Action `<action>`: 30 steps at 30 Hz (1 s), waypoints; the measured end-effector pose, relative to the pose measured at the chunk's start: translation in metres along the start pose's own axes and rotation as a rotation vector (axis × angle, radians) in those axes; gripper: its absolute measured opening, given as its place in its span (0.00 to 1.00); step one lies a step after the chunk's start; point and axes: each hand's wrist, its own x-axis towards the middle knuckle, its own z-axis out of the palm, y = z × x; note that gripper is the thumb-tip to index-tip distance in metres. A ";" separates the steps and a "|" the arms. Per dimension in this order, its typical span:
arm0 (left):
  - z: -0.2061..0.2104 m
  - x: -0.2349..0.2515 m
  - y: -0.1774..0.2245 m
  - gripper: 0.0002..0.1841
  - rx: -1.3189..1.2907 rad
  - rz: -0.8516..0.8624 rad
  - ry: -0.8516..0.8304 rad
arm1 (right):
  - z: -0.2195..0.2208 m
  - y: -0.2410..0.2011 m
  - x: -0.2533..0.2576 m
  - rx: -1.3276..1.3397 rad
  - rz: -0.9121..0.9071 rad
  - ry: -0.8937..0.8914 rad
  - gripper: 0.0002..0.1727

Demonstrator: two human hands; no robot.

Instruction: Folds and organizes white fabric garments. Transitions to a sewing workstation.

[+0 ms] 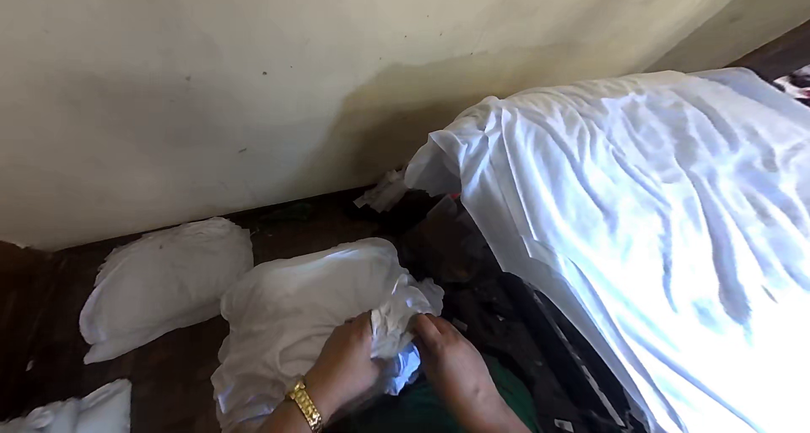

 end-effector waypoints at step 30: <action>-0.036 0.016 -0.001 0.31 -0.110 -0.087 0.125 | 0.024 -0.030 0.021 -0.310 0.069 -0.928 0.29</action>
